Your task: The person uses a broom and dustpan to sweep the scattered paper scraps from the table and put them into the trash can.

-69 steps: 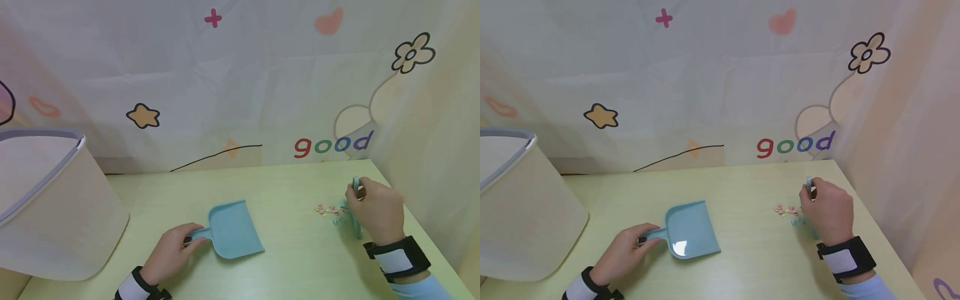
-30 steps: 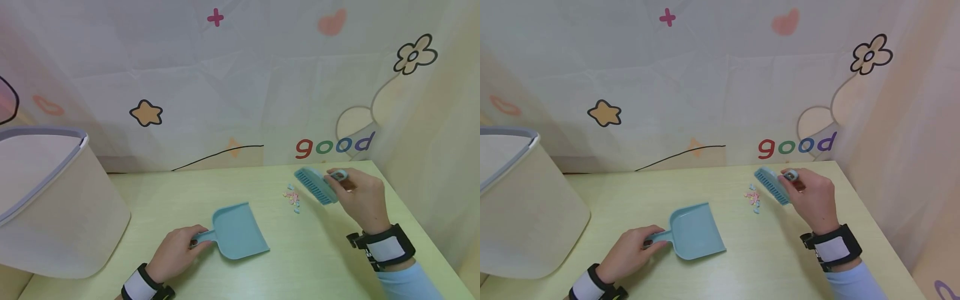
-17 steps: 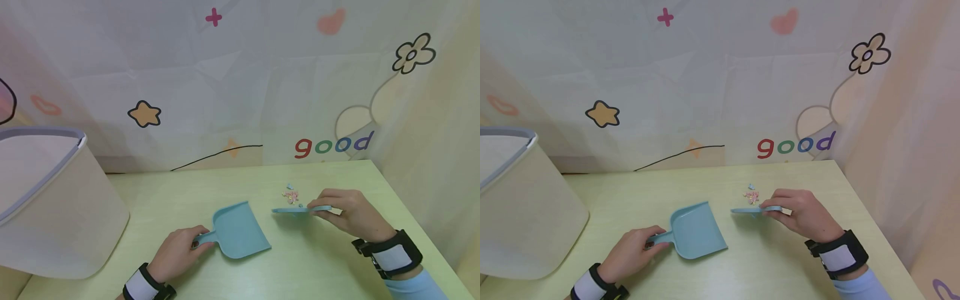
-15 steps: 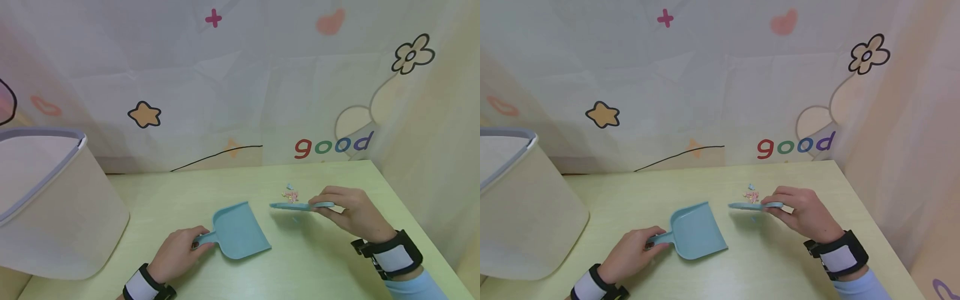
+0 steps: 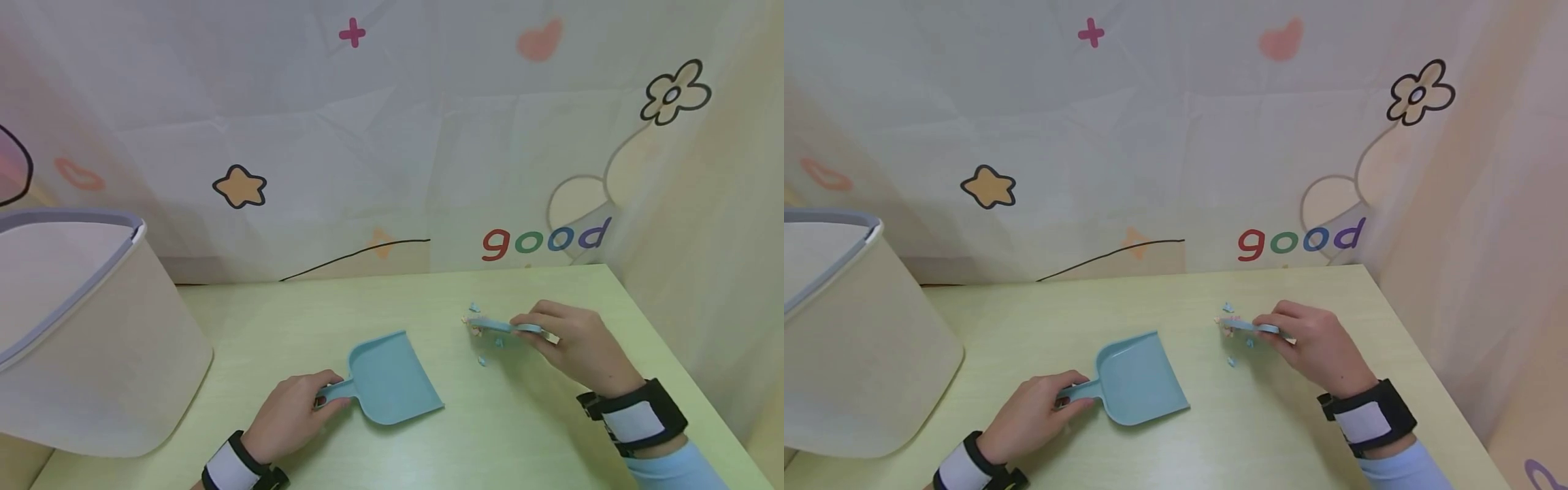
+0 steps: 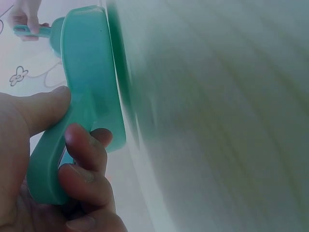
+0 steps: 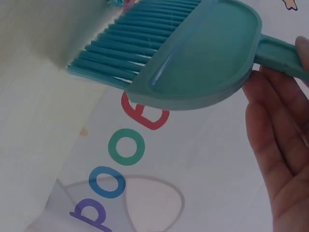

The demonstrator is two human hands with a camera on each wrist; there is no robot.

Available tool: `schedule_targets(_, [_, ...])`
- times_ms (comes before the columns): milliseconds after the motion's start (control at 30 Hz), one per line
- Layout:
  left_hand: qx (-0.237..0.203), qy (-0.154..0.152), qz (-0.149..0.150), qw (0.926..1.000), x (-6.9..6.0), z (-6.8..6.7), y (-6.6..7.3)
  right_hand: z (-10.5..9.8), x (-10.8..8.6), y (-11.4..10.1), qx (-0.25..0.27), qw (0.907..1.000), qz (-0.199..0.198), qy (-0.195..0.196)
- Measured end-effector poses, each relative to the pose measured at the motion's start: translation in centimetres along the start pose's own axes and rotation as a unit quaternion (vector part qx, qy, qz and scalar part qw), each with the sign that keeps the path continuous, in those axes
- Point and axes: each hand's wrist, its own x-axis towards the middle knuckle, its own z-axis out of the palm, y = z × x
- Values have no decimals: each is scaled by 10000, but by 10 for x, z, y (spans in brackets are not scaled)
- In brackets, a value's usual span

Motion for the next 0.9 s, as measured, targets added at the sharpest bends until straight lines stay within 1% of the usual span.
schedule_targets(100, [-25,-14,-17,10000,-1,1,0,2,0,-5,192,9997,-127,-121])
schedule_targets(200, [-43,-31,-24,10000,-2,2,0,3,3,-13,434,9988,-69,-192])
schedule_targets(233, [-45,-36,-20,10000,-2,3,0,3,4,-16,539,9985,-45,-117])
schedule_targets(300, [-50,-37,-12,10000,-3,4,1,1,6,-21,677,9975,142,128])
schedule_targets(367, [-58,-40,-14,10000,-3,5,1,-1,8,-26,639,9958,381,532])
schedule_targets(433, [-52,-42,-24,10000,-3,6,2,-2,10,-30,455,9923,650,956])
schedule_targets(500, [-55,-48,-36,10000,-3,6,2,-3,11,-33,165,9878,930,1242])
schedule_targets(533, [-56,-52,-39,10000,-3,6,2,-3,11,-34,-17,9858,1036,1322])
schedule_targets(633, [-95,-63,24,9999,-3,5,2,0,11,-35,-489,9808,1350,1320])
schedule_targets(733, [-156,-78,163,9997,-4,6,2,7,9,-36,-880,9764,1637,1101])
schedule_targets(833, [-188,-78,287,9994,-4,6,1,15,8,-38,-972,9737,1844,920])
schedule_targets(900, [-201,-72,332,9992,-4,6,1,21,9,-41,-953,9739,1870,864])
